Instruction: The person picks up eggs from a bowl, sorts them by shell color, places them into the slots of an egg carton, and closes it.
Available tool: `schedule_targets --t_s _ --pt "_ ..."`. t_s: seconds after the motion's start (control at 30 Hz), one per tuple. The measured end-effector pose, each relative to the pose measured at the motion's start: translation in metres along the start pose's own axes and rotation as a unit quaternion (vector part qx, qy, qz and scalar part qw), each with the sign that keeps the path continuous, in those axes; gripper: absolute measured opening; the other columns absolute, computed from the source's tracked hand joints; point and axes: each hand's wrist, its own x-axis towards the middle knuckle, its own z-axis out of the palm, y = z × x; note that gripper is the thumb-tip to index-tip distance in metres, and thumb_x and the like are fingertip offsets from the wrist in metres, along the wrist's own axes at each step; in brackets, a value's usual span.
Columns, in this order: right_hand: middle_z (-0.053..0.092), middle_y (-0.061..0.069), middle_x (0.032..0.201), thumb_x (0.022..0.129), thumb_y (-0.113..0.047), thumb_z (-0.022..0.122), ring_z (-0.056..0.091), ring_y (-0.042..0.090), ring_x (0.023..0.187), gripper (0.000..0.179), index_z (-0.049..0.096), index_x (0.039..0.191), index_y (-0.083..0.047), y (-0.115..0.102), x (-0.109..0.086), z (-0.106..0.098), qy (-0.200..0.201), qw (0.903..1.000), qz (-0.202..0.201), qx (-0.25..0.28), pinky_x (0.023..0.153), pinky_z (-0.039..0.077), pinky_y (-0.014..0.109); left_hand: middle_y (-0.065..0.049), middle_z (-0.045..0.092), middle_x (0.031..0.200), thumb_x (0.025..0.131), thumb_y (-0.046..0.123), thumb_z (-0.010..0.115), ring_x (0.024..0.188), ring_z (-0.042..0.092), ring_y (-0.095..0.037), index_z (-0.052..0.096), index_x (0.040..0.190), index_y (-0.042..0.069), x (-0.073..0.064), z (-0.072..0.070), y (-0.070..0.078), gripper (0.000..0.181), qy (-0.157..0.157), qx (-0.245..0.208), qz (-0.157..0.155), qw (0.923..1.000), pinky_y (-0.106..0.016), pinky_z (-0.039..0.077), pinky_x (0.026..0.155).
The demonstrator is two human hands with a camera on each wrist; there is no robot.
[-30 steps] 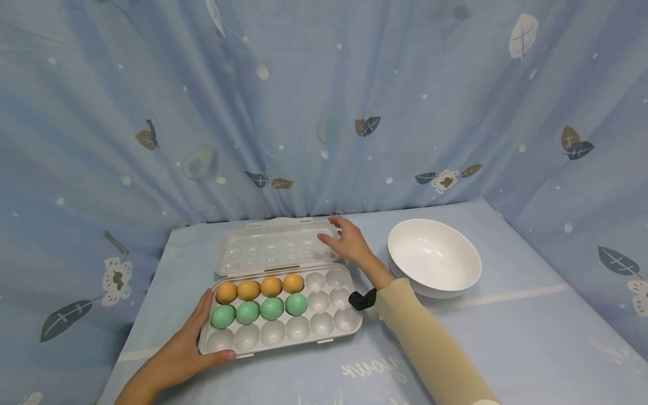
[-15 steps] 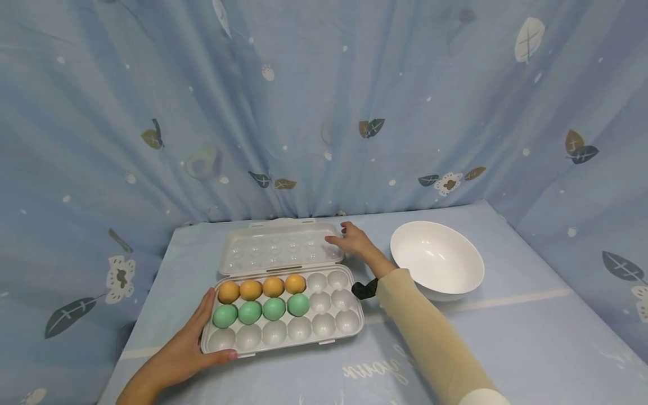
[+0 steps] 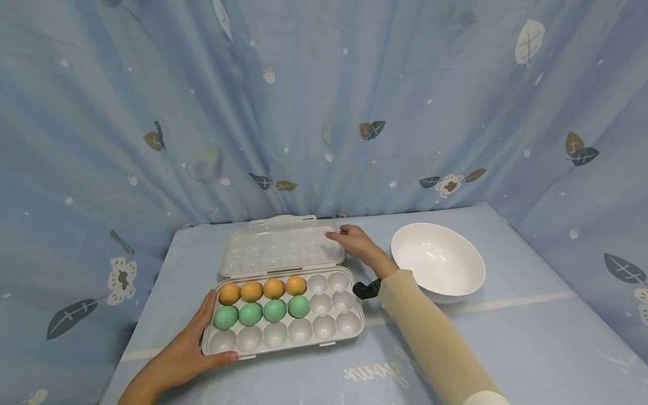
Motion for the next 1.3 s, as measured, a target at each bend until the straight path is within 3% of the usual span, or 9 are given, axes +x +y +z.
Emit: schedule_targets --t_s 0.33,0.63,0.8,1.1,1.3 --pt "0.032 0.018 0.166 0.101 -0.051 0.061 0.03 0.035 0.154 0.084 0.033 0.159 0.002 -0.008 -0.004 -0.004 0.03 0.9967 -0.034 0.068 0.125 0.029 0.051 -0.021 -0.006 0.172 0.082 0.045 0.086 0.153 0.007 -0.056 -0.011 0.166 0.015 -0.001 0.001 0.001 0.132 0.002 0.004 -0.004 1.0 -0.079 0.018 0.113" --pt "0.047 0.016 0.157 0.102 -0.054 0.057 0.042 0.033 0.148 0.076 0.043 0.155 -0.002 -0.017 -0.013 -0.01 0.049 0.9905 -0.073 0.106 0.122 0.035 0.05 -0.021 -0.007 0.172 0.083 0.042 0.086 0.153 0.006 -0.056 -0.011 0.165 0.015 -0.002 0.003 0.0 0.131 -0.002 -0.005 -0.008 1.0 -0.08 0.018 0.113" --pt "0.05 0.015 0.153 0.105 -0.049 0.056 0.045 0.03 0.144 0.069 0.043 0.154 -0.002 -0.02 -0.024 -0.013 0.041 0.9859 -0.101 0.126 0.12 0.038 0.049 -0.021 -0.008 0.172 0.082 0.046 0.086 0.154 0.006 -0.056 -0.012 0.165 0.015 -0.001 0.003 0.001 0.133 -0.002 0.001 -0.016 0.9999 -0.079 0.016 0.114" --pt "0.046 0.017 0.154 0.109 -0.043 0.05 0.042 0.029 0.146 0.064 0.039 0.154 0.0 -0.029 -0.048 -0.021 0.016 0.9732 -0.142 0.18 0.121 0.037 0.048 -0.02 -0.009 0.172 0.083 0.045 0.085 0.154 0.005 -0.056 -0.013 0.165 0.017 -0.002 0.001 0.001 0.131 0.002 -0.007 0.0 1.0 -0.08 0.016 0.112" --pt "0.048 0.015 0.152 0.109 -0.047 0.046 0.044 0.029 0.145 0.061 0.043 0.15 -0.002 -0.033 -0.063 -0.022 0.017 0.9738 -0.156 0.164 0.122 0.036 0.047 -0.021 -0.01 0.172 0.084 0.043 0.085 0.154 0.005 -0.056 -0.013 0.165 0.016 -0.002 0.0 0.001 0.131 -0.001 -0.009 0.006 0.9999 -0.081 0.016 0.112"
